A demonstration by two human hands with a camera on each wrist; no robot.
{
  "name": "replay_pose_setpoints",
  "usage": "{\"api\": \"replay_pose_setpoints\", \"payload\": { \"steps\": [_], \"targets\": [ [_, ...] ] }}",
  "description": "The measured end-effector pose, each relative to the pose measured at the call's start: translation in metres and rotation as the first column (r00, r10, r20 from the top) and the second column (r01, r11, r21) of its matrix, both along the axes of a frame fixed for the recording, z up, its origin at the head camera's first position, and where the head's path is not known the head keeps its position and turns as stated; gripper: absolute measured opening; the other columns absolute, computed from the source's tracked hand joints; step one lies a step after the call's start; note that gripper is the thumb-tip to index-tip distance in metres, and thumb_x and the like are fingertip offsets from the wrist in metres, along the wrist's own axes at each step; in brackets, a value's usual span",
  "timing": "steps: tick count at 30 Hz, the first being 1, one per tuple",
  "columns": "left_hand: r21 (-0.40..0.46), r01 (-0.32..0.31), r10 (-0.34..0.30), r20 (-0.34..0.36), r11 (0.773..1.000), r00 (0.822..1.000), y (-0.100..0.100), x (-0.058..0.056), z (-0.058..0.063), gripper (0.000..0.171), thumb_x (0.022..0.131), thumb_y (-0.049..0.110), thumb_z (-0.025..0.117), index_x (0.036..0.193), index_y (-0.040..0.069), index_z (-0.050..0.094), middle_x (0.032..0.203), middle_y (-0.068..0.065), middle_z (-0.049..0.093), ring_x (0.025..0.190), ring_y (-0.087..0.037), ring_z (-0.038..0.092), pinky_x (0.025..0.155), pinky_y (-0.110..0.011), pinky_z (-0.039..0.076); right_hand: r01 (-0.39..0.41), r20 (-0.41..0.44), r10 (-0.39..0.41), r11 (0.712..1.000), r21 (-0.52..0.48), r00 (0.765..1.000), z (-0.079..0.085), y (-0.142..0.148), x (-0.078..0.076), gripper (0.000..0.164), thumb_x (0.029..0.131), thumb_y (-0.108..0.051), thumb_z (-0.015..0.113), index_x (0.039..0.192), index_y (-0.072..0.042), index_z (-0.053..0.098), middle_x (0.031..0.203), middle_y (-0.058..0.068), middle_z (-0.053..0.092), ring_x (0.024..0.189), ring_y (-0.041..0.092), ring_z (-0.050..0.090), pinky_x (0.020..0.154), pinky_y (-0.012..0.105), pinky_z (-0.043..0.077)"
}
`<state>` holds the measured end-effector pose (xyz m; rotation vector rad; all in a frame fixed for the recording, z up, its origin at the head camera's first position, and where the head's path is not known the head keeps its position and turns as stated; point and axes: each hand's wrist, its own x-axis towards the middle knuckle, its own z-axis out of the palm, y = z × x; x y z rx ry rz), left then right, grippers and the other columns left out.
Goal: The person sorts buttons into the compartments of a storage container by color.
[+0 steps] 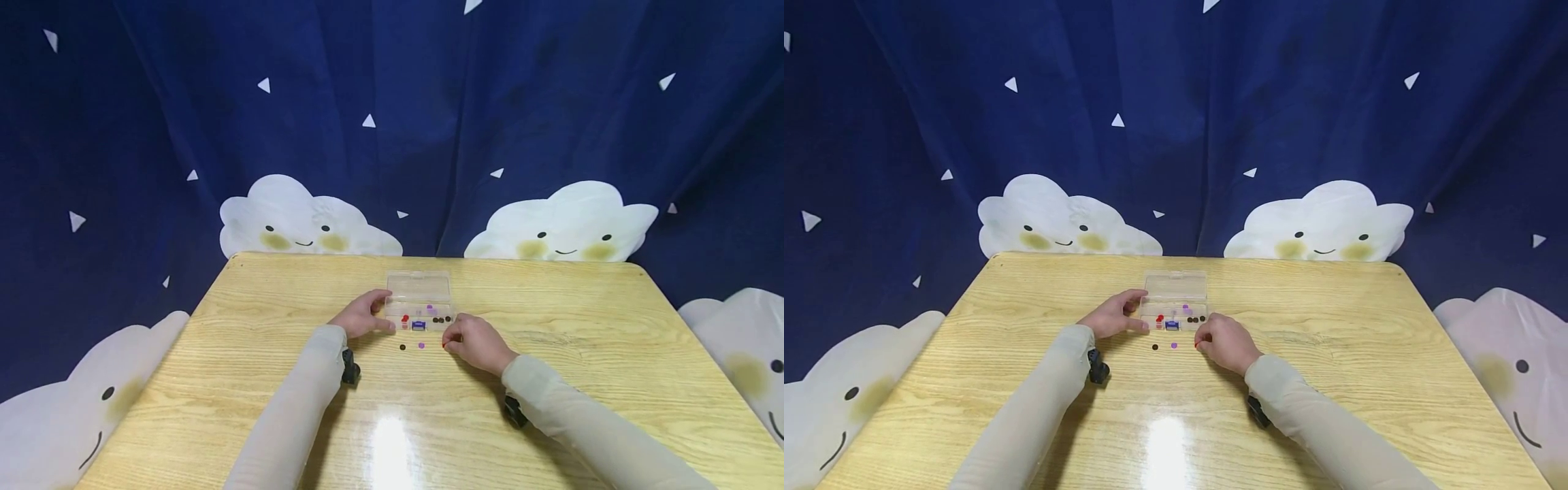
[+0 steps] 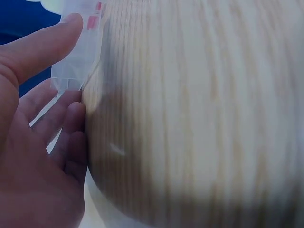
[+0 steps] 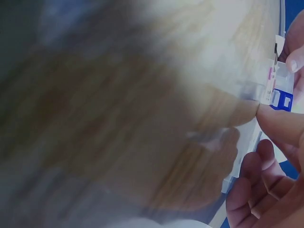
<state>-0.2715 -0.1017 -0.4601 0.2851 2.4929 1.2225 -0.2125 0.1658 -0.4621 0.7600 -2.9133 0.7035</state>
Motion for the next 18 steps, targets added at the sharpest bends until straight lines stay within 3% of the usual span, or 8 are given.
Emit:
{"api": "replay_pose_setpoints", "payload": {
  "steps": [18],
  "targets": [
    [0.011,-0.001,0.001,0.003,1.000,1.000,0.0007,0.0004,-0.0002,0.076,0.082,0.019,0.082,0.149,0.017,0.046,0.138,-0.003,0.057,0.115,-0.022,0.048,0.102,-0.041,0.041,0.024,0.023,-0.022,0.997,-0.069,0.999,0.0097,0.0051,-0.0036,0.014,0.085,-0.007,0.075,0.077,-0.018,0.077,0.081,-0.005,0.066,0.074,0.008,0.056,0.071,0.028,0.050]
  ]
}}
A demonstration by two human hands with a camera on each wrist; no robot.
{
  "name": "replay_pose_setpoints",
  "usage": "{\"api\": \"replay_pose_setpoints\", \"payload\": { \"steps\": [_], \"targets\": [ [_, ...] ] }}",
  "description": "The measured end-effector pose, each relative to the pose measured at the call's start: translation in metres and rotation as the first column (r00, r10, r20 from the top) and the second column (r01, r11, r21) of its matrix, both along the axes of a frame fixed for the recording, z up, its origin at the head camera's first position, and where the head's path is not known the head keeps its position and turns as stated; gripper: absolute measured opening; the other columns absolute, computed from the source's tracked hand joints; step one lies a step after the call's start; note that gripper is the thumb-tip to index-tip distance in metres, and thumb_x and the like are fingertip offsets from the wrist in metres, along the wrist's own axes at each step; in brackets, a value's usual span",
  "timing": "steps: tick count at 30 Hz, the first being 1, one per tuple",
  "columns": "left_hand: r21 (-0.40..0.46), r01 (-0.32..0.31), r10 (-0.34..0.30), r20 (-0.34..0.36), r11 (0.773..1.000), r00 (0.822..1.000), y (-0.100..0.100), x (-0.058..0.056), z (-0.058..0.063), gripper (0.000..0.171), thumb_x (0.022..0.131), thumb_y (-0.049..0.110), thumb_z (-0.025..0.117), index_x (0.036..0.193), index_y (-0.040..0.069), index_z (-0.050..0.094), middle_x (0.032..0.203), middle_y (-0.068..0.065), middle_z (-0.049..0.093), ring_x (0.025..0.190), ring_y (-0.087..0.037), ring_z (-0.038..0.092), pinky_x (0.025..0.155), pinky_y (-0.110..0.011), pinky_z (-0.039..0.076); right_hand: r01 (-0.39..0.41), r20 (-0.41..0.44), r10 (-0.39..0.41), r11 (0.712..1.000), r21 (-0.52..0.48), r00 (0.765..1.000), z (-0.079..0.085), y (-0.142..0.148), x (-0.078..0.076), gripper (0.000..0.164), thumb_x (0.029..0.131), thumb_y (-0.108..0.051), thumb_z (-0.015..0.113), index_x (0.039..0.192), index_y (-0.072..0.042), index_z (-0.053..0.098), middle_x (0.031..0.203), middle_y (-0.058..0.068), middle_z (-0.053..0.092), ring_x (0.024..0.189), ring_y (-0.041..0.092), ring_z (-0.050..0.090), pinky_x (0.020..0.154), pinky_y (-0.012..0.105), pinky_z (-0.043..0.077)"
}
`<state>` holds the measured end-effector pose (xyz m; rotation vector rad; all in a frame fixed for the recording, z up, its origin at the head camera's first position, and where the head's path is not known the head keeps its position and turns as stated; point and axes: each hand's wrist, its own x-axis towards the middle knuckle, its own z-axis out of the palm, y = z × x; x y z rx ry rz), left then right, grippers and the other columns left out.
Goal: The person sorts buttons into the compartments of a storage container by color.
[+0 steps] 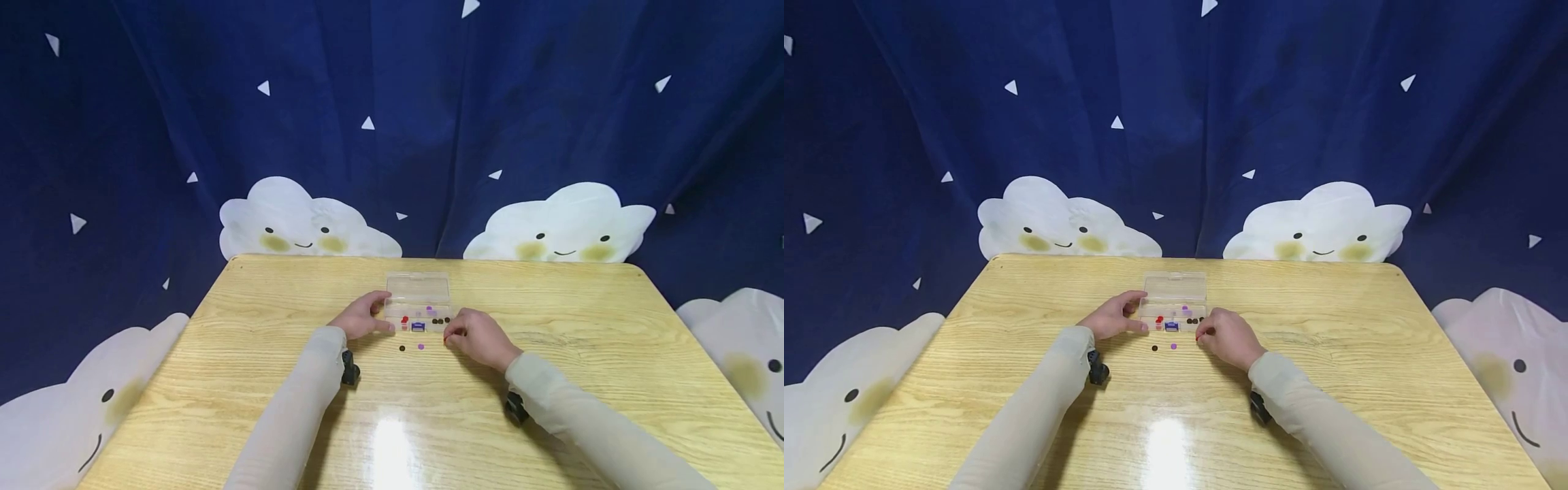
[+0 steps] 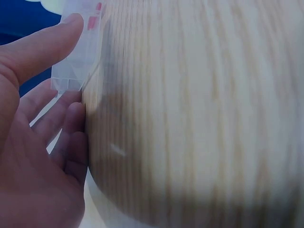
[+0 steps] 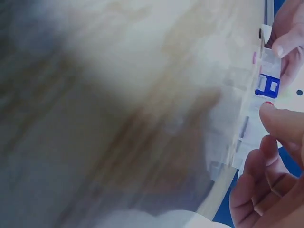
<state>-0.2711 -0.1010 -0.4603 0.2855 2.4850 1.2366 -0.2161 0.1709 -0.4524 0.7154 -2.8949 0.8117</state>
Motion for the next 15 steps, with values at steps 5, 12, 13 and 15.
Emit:
{"api": "replay_pose_setpoints", "payload": {
  "steps": [5,12,13,15],
  "targets": [
    [0.002,0.002,-0.002,-0.001,1.000,1.000,0.000,0.000,-0.001,0.075,0.082,0.018,0.082,0.148,0.017,0.046,0.137,-0.003,0.057,0.115,-0.023,0.048,0.102,-0.040,0.041,0.020,0.011,-0.020,1.000,-0.024,1.000,0.003,0.000,-0.003,0.014,0.086,-0.005,0.072,0.081,-0.016,0.078,0.083,-0.002,0.066,0.073,0.008,0.055,0.068,0.026,0.048],
    [-0.008,-0.005,0.005,-0.004,1.000,1.000,0.000,-0.002,-0.004,0.076,0.081,0.019,0.083,0.148,0.018,0.047,0.138,-0.003,0.056,0.117,-0.023,0.049,0.104,-0.041,0.041,0.039,0.011,-0.038,0.998,-0.041,0.999,0.009,0.001,-0.007,0.012,0.086,-0.005,0.072,0.086,-0.015,0.079,0.085,0.000,0.067,0.071,0.008,0.054,0.065,0.023,0.046],
    [-0.007,-0.005,0.005,-0.005,1.000,1.000,0.000,-0.002,-0.004,0.076,0.081,0.019,0.083,0.148,0.018,0.047,0.139,-0.003,0.056,0.117,-0.023,0.049,0.105,-0.041,0.041,0.039,0.008,-0.038,0.998,-0.043,0.999,0.010,0.002,-0.008,0.011,0.086,-0.005,0.072,0.087,-0.015,0.079,0.086,0.000,0.067,0.071,0.008,0.055,0.066,0.023,0.047],
    [-0.002,-0.004,0.004,-0.004,1.000,1.000,0.000,-0.002,-0.004,0.076,0.081,0.019,0.082,0.148,0.018,0.047,0.139,-0.003,0.056,0.118,-0.023,0.049,0.105,-0.042,0.041,0.041,0.004,-0.041,0.998,-0.048,0.999,0.012,0.002,-0.010,0.012,0.087,-0.005,0.072,0.087,-0.015,0.079,0.085,0.000,0.067,0.072,0.008,0.055,0.066,0.023,0.048]
  ]
}}
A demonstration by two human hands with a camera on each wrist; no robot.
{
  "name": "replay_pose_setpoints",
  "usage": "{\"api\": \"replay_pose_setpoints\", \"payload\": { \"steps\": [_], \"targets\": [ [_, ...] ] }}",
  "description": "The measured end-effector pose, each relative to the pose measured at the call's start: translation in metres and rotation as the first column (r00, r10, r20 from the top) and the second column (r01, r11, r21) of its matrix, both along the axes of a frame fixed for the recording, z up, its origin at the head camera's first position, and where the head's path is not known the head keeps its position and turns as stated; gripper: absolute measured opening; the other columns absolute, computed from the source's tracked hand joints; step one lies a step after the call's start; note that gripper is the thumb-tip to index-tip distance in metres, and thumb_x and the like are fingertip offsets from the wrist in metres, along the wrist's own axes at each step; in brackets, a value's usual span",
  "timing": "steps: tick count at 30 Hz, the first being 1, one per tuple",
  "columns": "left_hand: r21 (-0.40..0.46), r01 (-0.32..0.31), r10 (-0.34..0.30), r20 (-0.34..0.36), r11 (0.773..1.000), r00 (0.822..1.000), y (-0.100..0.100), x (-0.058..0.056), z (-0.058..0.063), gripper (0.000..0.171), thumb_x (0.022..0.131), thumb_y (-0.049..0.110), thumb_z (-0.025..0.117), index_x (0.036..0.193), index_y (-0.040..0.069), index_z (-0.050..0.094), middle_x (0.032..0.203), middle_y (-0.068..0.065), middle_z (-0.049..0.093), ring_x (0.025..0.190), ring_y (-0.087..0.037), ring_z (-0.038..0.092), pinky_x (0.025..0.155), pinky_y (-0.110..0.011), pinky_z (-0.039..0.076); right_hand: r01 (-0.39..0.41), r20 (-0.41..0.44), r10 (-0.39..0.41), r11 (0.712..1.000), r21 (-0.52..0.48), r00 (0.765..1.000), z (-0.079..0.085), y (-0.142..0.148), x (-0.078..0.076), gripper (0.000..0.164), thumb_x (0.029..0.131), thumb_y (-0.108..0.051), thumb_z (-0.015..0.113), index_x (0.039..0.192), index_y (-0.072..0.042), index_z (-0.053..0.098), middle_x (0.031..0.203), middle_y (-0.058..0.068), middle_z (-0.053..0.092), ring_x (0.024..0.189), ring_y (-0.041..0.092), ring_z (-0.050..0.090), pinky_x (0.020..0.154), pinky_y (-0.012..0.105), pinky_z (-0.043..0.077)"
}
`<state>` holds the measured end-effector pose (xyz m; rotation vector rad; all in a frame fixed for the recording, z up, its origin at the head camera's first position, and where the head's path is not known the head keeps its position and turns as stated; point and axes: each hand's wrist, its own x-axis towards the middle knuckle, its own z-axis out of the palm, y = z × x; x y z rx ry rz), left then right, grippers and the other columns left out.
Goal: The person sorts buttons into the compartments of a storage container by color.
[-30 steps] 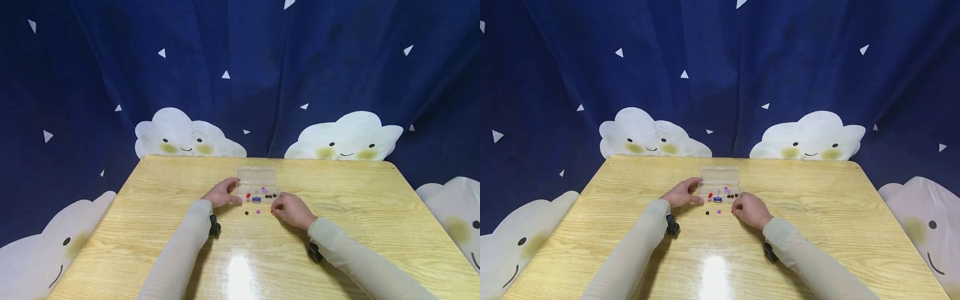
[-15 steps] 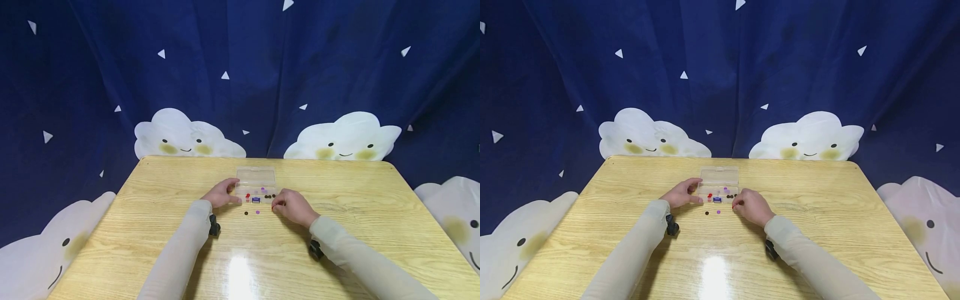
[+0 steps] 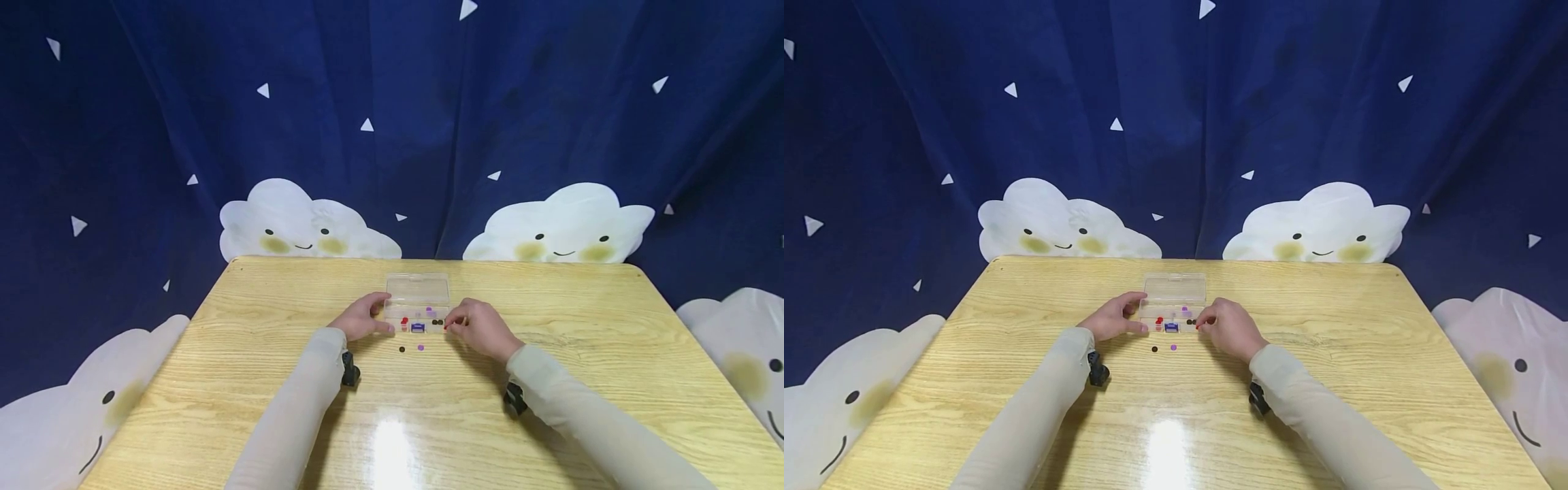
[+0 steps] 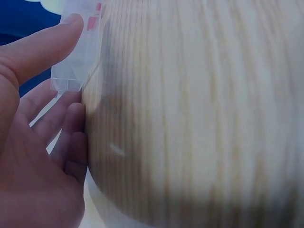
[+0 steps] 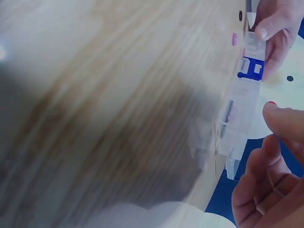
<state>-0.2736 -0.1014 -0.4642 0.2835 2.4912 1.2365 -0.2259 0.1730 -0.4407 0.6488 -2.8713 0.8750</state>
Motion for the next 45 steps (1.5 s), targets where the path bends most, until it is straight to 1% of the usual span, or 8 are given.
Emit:
{"api": "replay_pose_setpoints", "payload": {
  "steps": [6,11,15,19,24,32,39,45],
  "targets": [
    [-0.005,-0.007,0.007,0.007,1.000,1.000,-0.001,0.001,0.000,0.076,0.082,0.018,0.082,0.149,0.020,0.046,0.142,-0.002,0.055,0.121,-0.024,0.049,0.108,-0.042,0.040,0.007,-0.001,-0.007,1.000,-0.028,1.000,0.005,-0.001,-0.005,0.007,0.087,-0.007,0.074,0.088,-0.012,0.079,0.085,0.001,0.067,0.072,0.009,0.056,0.064,0.022,0.047],
    [-0.012,-0.002,0.002,0.006,1.000,1.000,0.000,0.001,0.002,0.077,0.082,0.019,0.082,0.149,0.019,0.045,0.143,-0.003,0.054,0.123,-0.025,0.049,0.109,-0.043,0.040,0.018,0.008,-0.017,0.999,-0.039,1.000,0.005,-0.003,-0.010,0.007,0.088,-0.008,0.073,0.087,-0.012,0.079,0.084,0.001,0.066,0.071,0.010,0.055,0.064,0.023,0.046],
    [-0.014,0.003,-0.003,0.000,1.000,1.000,0.001,0.001,0.003,0.076,0.082,0.019,0.082,0.149,0.019,0.045,0.143,-0.003,0.054,0.122,-0.024,0.049,0.109,-0.043,0.040,0.031,0.027,-0.030,0.998,-0.046,0.999,0.006,-0.004,-0.013,0.007,0.088,-0.008,0.073,0.087,-0.012,0.079,0.084,0.002,0.066,0.072,0.011,0.054,0.065,0.025,0.045],
    [-0.007,-0.001,0.001,0.005,1.000,1.000,0.001,0.001,0.003,0.076,0.083,0.018,0.081,0.149,0.019,0.045,0.142,-0.003,0.054,0.122,-0.024,0.049,0.108,-0.043,0.040,0.038,0.025,-0.036,0.998,-0.051,0.999,0.007,-0.006,-0.015,0.007,0.088,-0.008,0.072,0.086,-0.011,0.078,0.084,0.003,0.067,0.073,0.012,0.055,0.065,0.026,0.046],
    [-0.013,-0.005,0.005,0.010,1.000,1.000,0.001,0.000,0.002,0.076,0.082,0.018,0.082,0.149,0.020,0.046,0.140,-0.003,0.055,0.121,-0.024,0.049,0.108,-0.043,0.041,0.048,0.017,-0.047,0.998,-0.050,0.999,0.006,-0.008,-0.019,0.007,0.088,-0.007,0.072,0.087,-0.011,0.078,0.084,0.003,0.067,0.072,0.011,0.055,0.067,0.027,0.047],
    [-0.006,-0.011,0.011,0.015,1.000,1.000,0.000,0.001,0.001,0.077,0.082,0.019,0.082,0.149,0.020,0.045,0.140,-0.002,0.055,0.121,-0.024,0.049,0.107,-0.042,0.041,0.071,0.041,-0.070,0.997,-0.036,0.997,0.005,-0.012,-0.024,0.007,0.089,-0.010,0.071,0.088,-0.011,0.078,0.086,0.003,0.067,0.073,0.013,0.055,0.066,0.027,0.046],
    [-0.005,-0.016,0.016,0.022,1.000,1.000,0.000,0.000,0.001,0.077,0.082,0.019,0.082,0.149,0.021,0.046,0.143,-0.002,0.054,0.124,-0.024,0.049,0.109,-0.043,0.040,0.052,0.006,-0.052,0.998,-0.038,0.999,0.005,-0.018,-0.027,0.007,0.088,-0.008,0.071,0.089,-0.008,0.078,0.085,0.003,0.067,0.072,0.013,0.057,0.065,0.028,0.048],
    [-0.004,-0.008,0.008,0.021,1.000,1.000,0.000,0.000,0.000,0.077,0.082,0.019,0.082,0.149,0.022,0.045,0.144,-0.002,0.054,0.124,-0.024,0.049,0.109,-0.043,0.040,0.069,0.054,-0.068,0.998,-0.009,0.996,0.008,-0.025,-0.028,0.008,0.089,-0.011,0.072,0.090,-0.012,0.079,0.088,0.003,0.068,0.076,0.013,0.058,0.070,0.030,0.049]
  ]
}}
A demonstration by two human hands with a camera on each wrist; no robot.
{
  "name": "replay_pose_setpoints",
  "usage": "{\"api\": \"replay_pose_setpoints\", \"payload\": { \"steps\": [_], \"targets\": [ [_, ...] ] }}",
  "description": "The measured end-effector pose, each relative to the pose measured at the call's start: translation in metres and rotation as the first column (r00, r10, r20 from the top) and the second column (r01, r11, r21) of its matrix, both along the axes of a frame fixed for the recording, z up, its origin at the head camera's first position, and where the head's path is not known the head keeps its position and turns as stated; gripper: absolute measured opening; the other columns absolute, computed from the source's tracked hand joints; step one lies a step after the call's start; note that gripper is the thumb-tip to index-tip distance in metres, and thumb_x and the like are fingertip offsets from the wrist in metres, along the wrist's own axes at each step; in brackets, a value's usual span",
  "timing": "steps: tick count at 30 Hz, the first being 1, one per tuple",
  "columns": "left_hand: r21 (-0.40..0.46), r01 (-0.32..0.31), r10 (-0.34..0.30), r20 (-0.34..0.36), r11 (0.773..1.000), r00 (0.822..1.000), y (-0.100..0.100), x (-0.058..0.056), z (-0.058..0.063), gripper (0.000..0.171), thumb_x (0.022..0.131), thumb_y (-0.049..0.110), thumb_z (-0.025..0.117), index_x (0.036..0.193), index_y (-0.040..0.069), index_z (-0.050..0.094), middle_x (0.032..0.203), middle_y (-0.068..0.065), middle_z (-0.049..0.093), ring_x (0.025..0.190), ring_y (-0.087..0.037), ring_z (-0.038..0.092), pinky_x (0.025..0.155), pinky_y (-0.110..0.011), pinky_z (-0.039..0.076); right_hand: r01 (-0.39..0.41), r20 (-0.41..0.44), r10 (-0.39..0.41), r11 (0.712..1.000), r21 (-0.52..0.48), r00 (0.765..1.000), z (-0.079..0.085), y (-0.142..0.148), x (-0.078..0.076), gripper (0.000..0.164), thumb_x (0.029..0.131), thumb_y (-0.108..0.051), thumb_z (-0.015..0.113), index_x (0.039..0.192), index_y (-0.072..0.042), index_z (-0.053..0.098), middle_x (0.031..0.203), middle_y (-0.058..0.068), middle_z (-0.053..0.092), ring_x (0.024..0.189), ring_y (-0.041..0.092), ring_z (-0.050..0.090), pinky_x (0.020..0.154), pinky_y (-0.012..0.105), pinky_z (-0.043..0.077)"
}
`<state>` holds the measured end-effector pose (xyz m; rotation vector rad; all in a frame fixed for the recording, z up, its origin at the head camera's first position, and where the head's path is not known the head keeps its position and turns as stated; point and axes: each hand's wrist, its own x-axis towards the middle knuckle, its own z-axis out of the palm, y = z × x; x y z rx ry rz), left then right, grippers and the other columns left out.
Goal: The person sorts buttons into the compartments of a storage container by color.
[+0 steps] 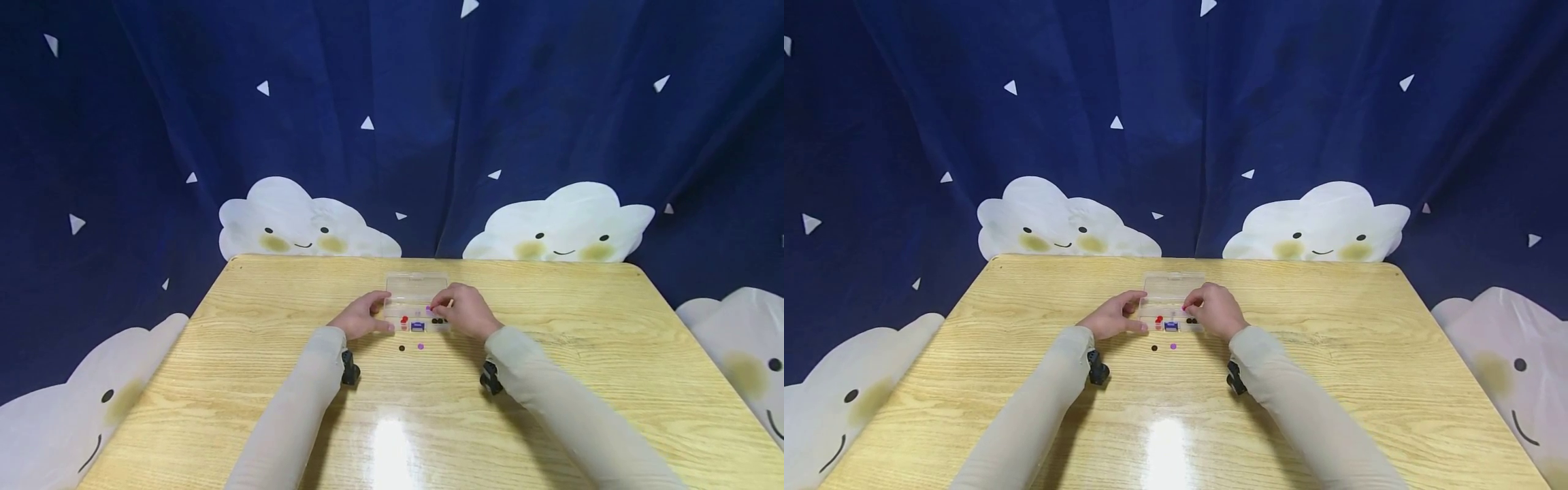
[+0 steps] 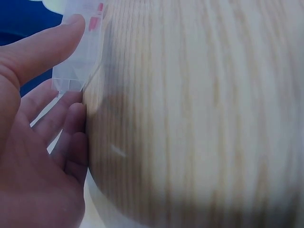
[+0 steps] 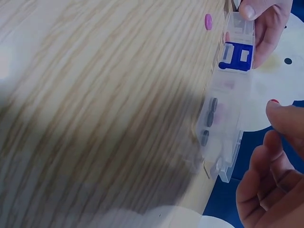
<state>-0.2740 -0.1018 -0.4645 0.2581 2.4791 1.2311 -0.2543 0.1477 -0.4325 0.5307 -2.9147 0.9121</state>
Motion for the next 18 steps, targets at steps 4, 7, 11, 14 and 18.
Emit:
{"api": "replay_pose_setpoints", "payload": {
  "steps": [4,7,11,14,18],
  "targets": [
    [0.002,-0.004,0.004,0.004,1.000,1.000,0.000,0.001,0.001,0.077,0.082,0.019,0.082,0.149,0.022,0.045,0.143,-0.002,0.054,0.124,-0.024,0.049,0.109,-0.043,0.040,-0.003,0.010,0.003,1.000,0.002,1.000,0.001,-0.005,-0.001,0.007,0.089,-0.012,0.072,0.089,-0.013,0.079,0.087,0.002,0.069,0.075,0.012,0.057,0.069,0.028,0.048],
    [-0.004,-0.006,0.006,0.001,1.000,1.000,0.000,0.001,0.001,0.076,0.082,0.020,0.082,0.149,0.023,0.046,0.141,-0.002,0.054,0.124,-0.024,0.049,0.108,-0.044,0.041,-0.012,0.007,0.012,1.000,-0.007,1.000,0.002,-0.008,-0.003,0.007,0.089,-0.011,0.072,0.089,-0.013,0.078,0.086,0.002,0.069,0.074,0.012,0.057,0.069,0.028,0.048],
    [-0.001,-0.009,0.009,0.007,1.000,1.000,0.001,0.000,0.000,0.076,0.081,0.020,0.083,0.149,0.022,0.046,0.141,-0.002,0.054,0.124,-0.025,0.049,0.108,-0.044,0.041,-0.032,-0.008,0.031,0.999,-0.014,0.999,0.003,-0.012,-0.004,0.008,0.089,-0.009,0.071,0.089,-0.011,0.078,0.085,0.003,0.069,0.073,0.012,0.057,0.069,0.028,0.048],
    [0.001,-0.013,0.013,0.011,1.000,1.000,0.001,-0.001,-0.001,0.077,0.081,0.019,0.083,0.148,0.022,0.046,0.142,-0.002,0.054,0.125,-0.025,0.049,0.109,-0.044,0.040,-0.037,-0.011,0.037,0.999,-0.013,0.999,0.003,-0.017,-0.005,0.008,0.089,-0.008,0.071,0.089,-0.011,0.078,0.084,0.003,0.069,0.073,0.012,0.056,0.068,0.028,0.047],
    [-0.004,-0.014,0.014,0.007,1.000,1.000,0.001,-0.003,-0.003,0.076,0.081,0.019,0.083,0.148,0.023,0.046,0.144,-0.001,0.054,0.126,-0.025,0.049,0.109,-0.044,0.041,-0.025,0.002,0.025,1.000,-0.001,1.000,0.002,-0.022,-0.005,0.008,0.089,-0.009,0.072,0.088,-0.013,0.079,0.084,0.003,0.069,0.075,0.012,0.057,0.070,0.028,0.048]
  ]
}}
